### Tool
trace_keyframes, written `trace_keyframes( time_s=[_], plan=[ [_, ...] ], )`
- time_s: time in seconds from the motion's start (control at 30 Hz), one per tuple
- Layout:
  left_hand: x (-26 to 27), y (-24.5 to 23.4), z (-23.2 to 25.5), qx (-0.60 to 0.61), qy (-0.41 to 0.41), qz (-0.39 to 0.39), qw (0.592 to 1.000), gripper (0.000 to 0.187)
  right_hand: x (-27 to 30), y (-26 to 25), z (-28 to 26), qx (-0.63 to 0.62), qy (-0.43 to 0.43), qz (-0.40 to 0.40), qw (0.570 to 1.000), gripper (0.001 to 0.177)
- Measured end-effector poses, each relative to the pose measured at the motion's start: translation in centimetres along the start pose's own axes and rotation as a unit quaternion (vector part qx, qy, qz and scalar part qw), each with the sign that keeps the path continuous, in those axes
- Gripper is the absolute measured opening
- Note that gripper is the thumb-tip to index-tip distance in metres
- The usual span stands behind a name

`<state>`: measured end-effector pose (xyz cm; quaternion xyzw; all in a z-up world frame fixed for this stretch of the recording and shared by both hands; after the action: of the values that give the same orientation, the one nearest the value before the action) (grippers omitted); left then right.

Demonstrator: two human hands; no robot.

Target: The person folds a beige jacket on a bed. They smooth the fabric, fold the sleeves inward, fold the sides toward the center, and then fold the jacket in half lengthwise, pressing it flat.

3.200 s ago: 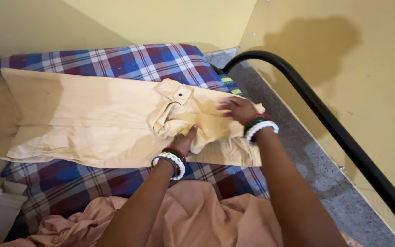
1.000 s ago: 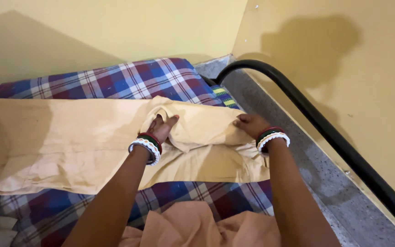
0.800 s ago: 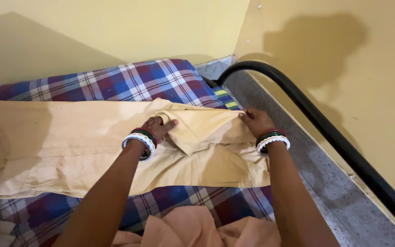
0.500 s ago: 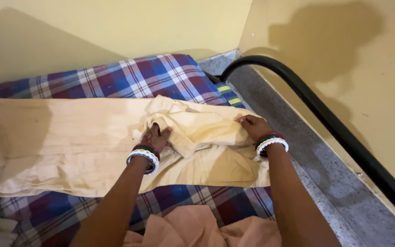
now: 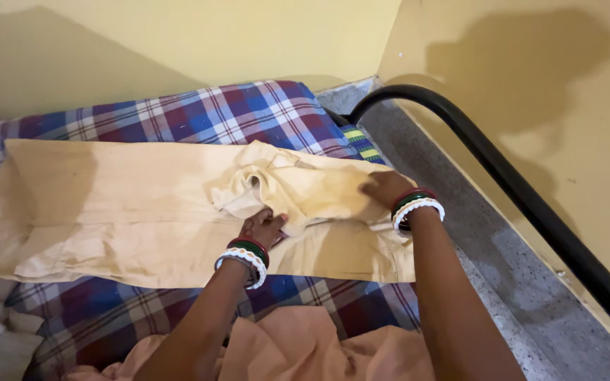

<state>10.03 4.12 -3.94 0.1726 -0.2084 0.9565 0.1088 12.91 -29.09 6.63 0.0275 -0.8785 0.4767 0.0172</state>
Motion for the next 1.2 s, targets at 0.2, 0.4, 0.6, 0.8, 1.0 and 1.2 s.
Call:
trace_keyframes(
  time_s=[0.2, 0.4, 0.6, 0.8, 1.0, 1.2],
  plan=[
    [-1.3, -5.5, 1.2, -0.020, 0.052, 0.129, 0.990, 0.040, 3.1, -4.2, -0.7, -0.110, 0.112, 0.152, 0.976, 0.041],
    [-3.0, -5.1, 0.1, 0.179, 0.114, 0.062, 0.975, 0.051, 3.3, -3.3, -1.5, -0.156, 0.071, 0.140, 0.975, 0.041],
    [-0.3, -0.7, -1.2, 0.087, 0.002, -0.022, 0.996, 0.063, 1.1, -0.7, 3.3, -0.154, 0.039, 0.047, 0.986, 0.048],
    [-0.2, -1.1, 1.0, -0.037, 0.017, 0.066, 0.997, 0.055, 1.2, -0.4, 7.4, -0.110, 0.085, -0.024, 0.990, 0.048],
    [-2.4, -1.8, -0.4, -0.101, 0.051, 0.199, 0.973, 0.053, 2.6, -2.2, 5.5, -0.174, 0.090, 0.101, 0.975, 0.036],
    [-2.5, -1.9, -2.2, -0.233, 0.111, 0.179, 0.949, 0.057, 3.2, -1.0, 7.0, -0.162, 0.145, 0.067, 0.974, 0.035]
  ],
)
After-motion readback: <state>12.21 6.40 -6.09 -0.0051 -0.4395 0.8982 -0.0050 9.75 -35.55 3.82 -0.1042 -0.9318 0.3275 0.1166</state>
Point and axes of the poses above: each hand's wrist, its own x-axis away from the middle knuckle, its own y-axis out of the palm, z = x × y, the point moved 6 cm from there along -x, towards the middle knuckle, and after that the axes turned 11 degrees about -x, right-handed, at the moved point
